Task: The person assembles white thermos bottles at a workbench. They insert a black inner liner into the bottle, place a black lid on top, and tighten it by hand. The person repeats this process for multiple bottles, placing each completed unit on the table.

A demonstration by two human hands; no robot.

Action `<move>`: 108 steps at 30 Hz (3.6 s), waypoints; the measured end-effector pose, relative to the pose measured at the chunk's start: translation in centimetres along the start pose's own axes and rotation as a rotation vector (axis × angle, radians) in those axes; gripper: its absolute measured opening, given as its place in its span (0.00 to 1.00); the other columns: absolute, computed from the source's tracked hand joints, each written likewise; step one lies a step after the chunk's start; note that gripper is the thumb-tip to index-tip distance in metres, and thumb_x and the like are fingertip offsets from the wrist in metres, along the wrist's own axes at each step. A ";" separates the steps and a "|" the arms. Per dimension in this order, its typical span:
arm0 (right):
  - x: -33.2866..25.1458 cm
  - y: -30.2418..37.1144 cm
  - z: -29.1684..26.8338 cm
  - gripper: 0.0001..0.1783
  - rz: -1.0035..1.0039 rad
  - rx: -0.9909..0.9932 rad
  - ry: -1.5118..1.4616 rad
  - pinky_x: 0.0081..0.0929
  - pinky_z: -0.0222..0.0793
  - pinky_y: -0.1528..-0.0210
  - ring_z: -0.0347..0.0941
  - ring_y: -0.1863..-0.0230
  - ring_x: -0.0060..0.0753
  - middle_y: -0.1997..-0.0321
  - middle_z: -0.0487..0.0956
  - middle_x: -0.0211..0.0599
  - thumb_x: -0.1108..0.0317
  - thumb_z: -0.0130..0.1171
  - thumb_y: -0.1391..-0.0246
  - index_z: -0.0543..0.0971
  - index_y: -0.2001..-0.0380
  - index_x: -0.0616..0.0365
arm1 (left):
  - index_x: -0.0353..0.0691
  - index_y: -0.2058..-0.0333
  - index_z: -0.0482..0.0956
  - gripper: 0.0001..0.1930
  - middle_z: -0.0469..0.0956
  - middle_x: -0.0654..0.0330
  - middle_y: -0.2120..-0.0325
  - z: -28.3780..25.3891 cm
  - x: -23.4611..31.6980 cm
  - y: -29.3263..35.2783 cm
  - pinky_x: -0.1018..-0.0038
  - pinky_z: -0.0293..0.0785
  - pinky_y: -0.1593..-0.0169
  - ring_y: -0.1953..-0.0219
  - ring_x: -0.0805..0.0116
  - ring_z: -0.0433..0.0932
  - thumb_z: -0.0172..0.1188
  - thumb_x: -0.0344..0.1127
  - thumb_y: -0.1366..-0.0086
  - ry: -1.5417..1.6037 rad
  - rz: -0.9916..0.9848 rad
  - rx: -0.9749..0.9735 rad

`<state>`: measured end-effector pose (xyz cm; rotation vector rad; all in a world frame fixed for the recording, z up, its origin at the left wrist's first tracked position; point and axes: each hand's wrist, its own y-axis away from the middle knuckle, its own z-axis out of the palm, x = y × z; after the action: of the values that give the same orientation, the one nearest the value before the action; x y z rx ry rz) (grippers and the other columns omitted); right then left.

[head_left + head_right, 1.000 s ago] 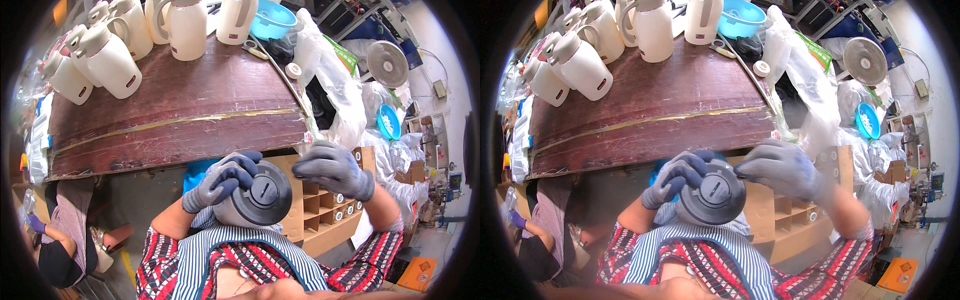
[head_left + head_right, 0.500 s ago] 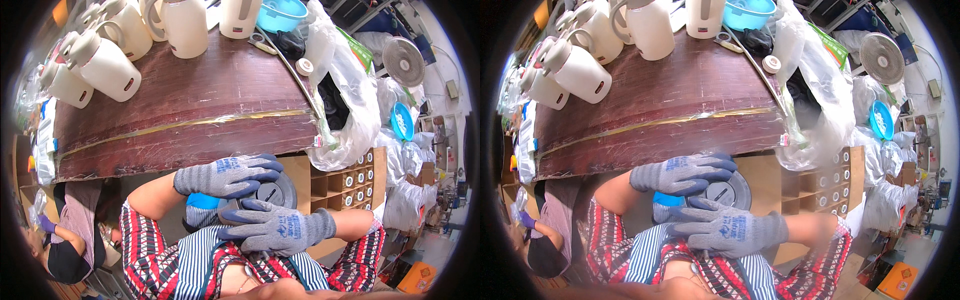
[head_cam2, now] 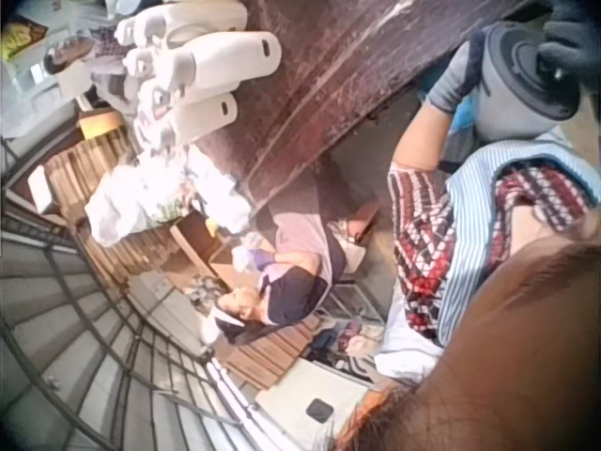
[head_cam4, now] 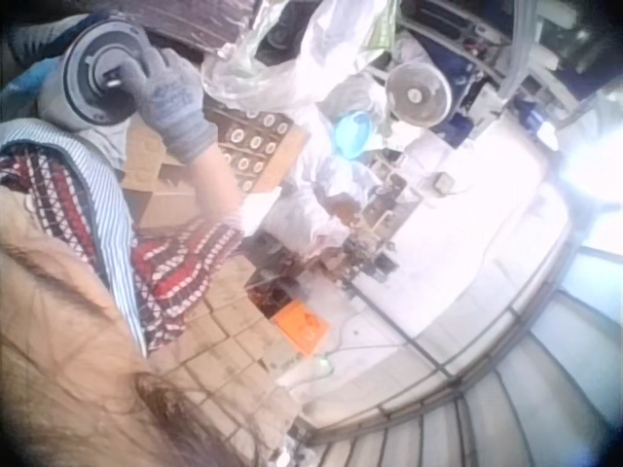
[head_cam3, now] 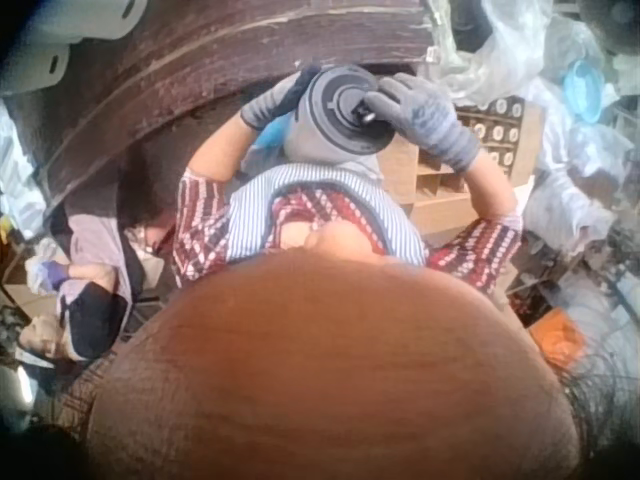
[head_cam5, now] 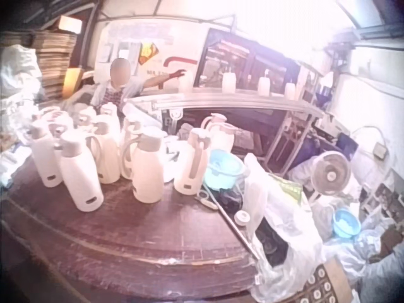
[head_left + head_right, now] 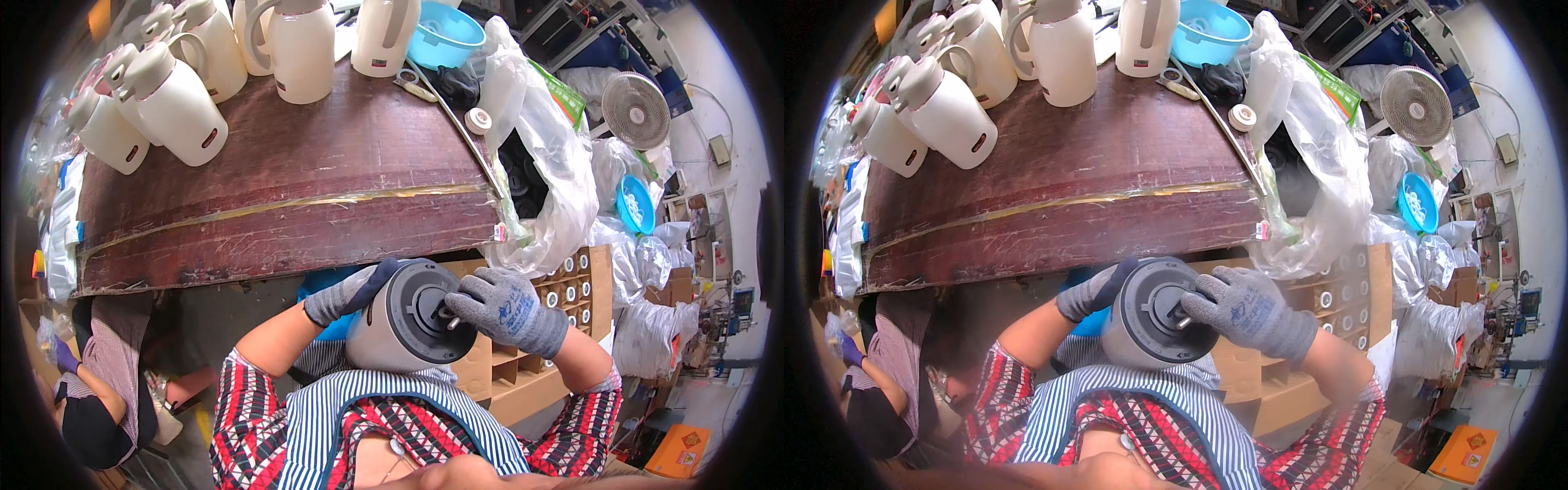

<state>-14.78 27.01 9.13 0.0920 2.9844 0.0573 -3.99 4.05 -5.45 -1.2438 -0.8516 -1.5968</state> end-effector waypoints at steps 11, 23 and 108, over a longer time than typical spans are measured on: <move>-2.4 -0.5 -1.9 0.11 -0.162 -0.110 0.155 0.33 0.77 0.63 0.80 0.59 0.35 0.60 0.78 0.34 0.62 0.59 0.45 0.77 0.58 0.48 | 0.37 0.32 0.68 0.36 0.74 0.52 0.36 0.6 -2.8 3.2 0.63 0.63 0.30 0.35 0.61 0.72 0.42 0.63 0.22 0.045 0.066 -0.026; -6.4 5.1 1.3 0.10 0.398 0.015 -0.086 0.39 0.75 0.66 0.81 0.65 0.43 0.67 0.82 0.34 0.62 0.66 0.48 0.78 0.63 0.49 | 0.37 0.42 0.77 0.23 0.80 0.45 0.51 5.6 -5.7 5.1 0.55 0.72 0.43 0.48 0.43 0.78 0.47 0.46 0.25 -0.690 0.419 0.403; 21.4 27.9 32.6 0.35 1.602 0.289 -0.285 0.47 0.70 0.36 0.71 0.36 0.56 0.31 0.70 0.45 0.53 0.66 0.46 0.73 0.35 0.47 | 0.32 0.44 0.77 0.20 0.81 0.42 0.50 -19.0 19.7 13.3 0.64 0.74 0.44 0.47 0.50 0.81 0.58 0.39 0.28 -1.811 -0.175 1.143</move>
<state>-29.16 57.25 -25.16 2.1222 1.8441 -0.1825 0.58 -22.55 8.61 -1.3853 -2.4150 0.5569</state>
